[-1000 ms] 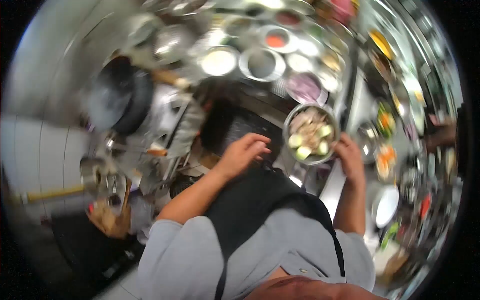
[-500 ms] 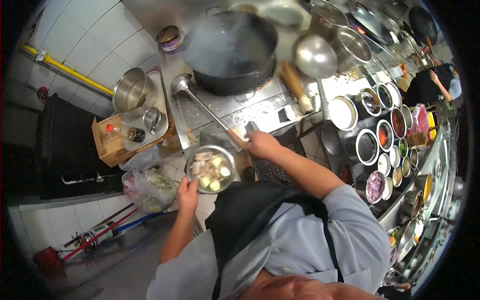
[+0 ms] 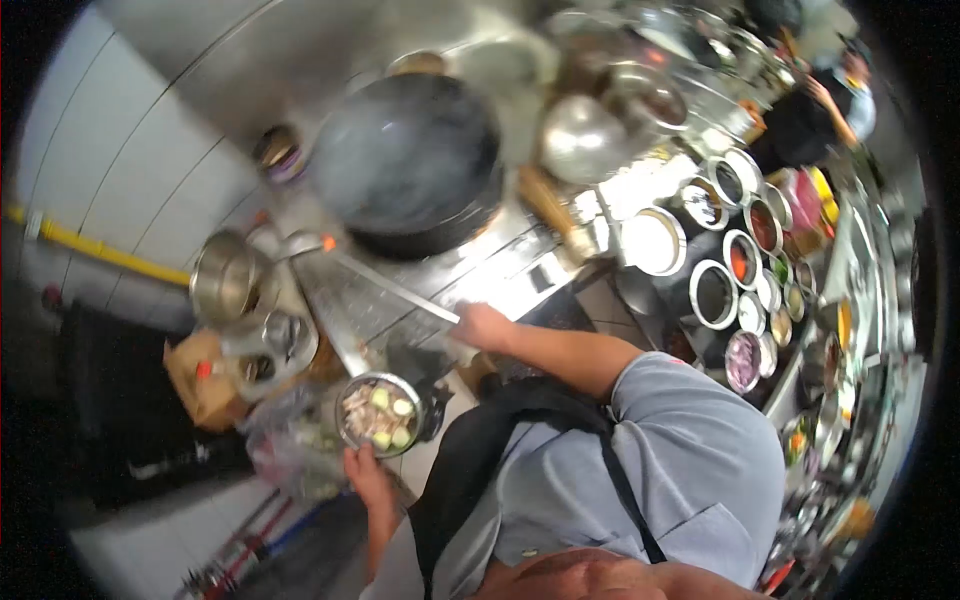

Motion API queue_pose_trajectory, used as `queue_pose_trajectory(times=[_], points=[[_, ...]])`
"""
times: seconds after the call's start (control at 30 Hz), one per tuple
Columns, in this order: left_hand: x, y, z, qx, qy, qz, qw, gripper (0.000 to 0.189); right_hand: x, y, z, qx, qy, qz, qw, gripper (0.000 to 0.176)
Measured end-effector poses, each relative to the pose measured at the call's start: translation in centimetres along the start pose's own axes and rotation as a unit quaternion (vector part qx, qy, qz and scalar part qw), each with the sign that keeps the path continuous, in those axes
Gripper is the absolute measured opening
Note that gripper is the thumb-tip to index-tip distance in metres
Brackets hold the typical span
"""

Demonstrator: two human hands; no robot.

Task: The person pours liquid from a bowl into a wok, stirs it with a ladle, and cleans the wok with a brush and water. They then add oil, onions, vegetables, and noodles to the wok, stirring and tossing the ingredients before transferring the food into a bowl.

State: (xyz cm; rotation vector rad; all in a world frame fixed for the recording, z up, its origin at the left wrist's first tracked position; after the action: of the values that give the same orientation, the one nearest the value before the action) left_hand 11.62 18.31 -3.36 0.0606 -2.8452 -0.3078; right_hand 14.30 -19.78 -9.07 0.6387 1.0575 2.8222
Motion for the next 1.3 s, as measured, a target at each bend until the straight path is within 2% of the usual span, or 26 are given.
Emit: queue_pose_trajectory(times=[0.03,0.07,0.13,0.2,0.27,0.33,0.4,0.47,0.53,0.6,0.67,0.7,0.73,0.8,0.83,0.87,0.93,1.07,1.13,1.2,1.3], points=[[-1.4,-0.6,1.4,0.046,0.015,-0.022,0.999,0.013,1.8,2.0,0.0,-0.032,0.028,-0.001,0.999,0.033],[-2.4,-2.8,0.6,0.047,0.012,0.006,0.999,0.013,3.9,4.0,0.5,-0.063,0.059,0.0,0.996,0.034],[-3.0,-4.7,-2.0,0.013,-0.005,-0.01,1.0,0.013,7.0,8.0,-1.0,-0.085,0.049,-0.02,0.995,0.038],[-4.0,-7.9,-3.9,0.022,-0.006,0.013,1.0,0.013,10.6,14.7,-2.6,-0.216,-0.02,-0.123,0.968,0.042],[-4.6,-10.7,-6.2,-0.043,-0.066,0.025,0.997,0.013,13.4,20.6,-5.7,-0.222,-0.068,-0.184,0.955,0.056],[-4.5,-13.4,-6.7,0.005,-0.051,0.053,0.997,0.011,16.4,27.8,-9.5,-0.203,-0.139,-0.244,0.938,0.064],[-3.7,-16.7,-8.9,0.078,-0.076,0.054,0.993,0.009,19.6,35.3,-14.0,0.051,-0.151,-0.344,0.925,0.066],[-3.3,-19.2,-9.7,0.075,-0.048,0.042,0.995,0.007,22.0,41.0,-15.0,0.098,-0.261,-0.311,0.908,0.062],[-3.2,-21.2,-9.6,0.081,-0.085,0.06,0.991,0.009,22.4,45.1,-17.2,0.172,-0.298,-0.285,0.894,0.059],[-2.7,-22.8,-9.7,0.051,-0.076,0.042,0.995,0.014,21.3,48.1,-19.9,0.221,-0.286,-0.269,0.893,0.056],[-1.9,-24.7,-10.0,0.078,-0.081,0.025,0.993,0.017,18.9,49.8,-22.5,0.277,-0.279,-0.197,0.898,0.052],[-1.4,-25.2,-10.3,0.077,-0.08,0.019,0.994,0.017,17.7,50.5,-26.0,0.304,-0.212,-0.227,0.901,0.047],[-0.9,-25.9,-10.6,0.061,-0.07,0.025,0.995,0.017,17.0,51.6,-25.8,0.304,-0.211,-0.224,0.901,0.047],[-0.1,-27.2,-10.4,0.041,-0.056,0.04,0.997,0.018,16.6,51.9,-27.6,0.081,-0.295,-0.139,0.942,0.046],[0.0,-27.7,-10.2,0.07,-0.053,0.042,0.995,0.019,15.4,52.6,-29.8,0.026,-0.217,-0.159,0.963,0.049],[0.1,-28.3,-10.1,0.1,-0.051,0.044,0.993,0.02,16.1,52.0,-31.0,-0.175,-0.246,-0.19,0.934,0.042],[0.3,-29.2,-10.0,0.101,-0.051,0.045,0.993,0.018,17.1,51.1,-30.5,-0.326,-0.275,-0.161,0.89,0.036],[0.3,-28.8,-9.5,0.104,-0.039,0.027,0.993,0.013,20.2,50.2,-28.3,-0.32,-0.233,-0.157,0.905,0.03],[0.5,-29.1,-10.2,0.064,-0.024,0.03,0.997,0.013,22.1,49.9,-26.9,-0.366,-0.224,-0.223,0.875,0.035],[0.0,-29.4,-10.0,0.067,-0.02,0.033,0.997,0.014,23.1,49.0,-26.9,-0.382,-0.212,-0.219,0.872,0.038],[-0.8,-29.5,-10.1,0.053,-0.036,0.041,0.997,0.014,24.9,48.1,-25.2,-0.471,-0.211,-0.28,0.809,0.041]])
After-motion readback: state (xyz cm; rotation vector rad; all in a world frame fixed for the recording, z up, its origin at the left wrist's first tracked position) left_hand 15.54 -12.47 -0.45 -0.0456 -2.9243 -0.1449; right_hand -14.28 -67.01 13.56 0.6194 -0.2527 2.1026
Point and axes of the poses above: each hand's wrist, its own x-axis away from the middle knuckle, its own y-axis out of the back of the hand, z = x × y, the point moved 9 cm from there along -x, towards the middle knuckle, and after that the axes turned 1 degree about x, right-handed, at the moved point
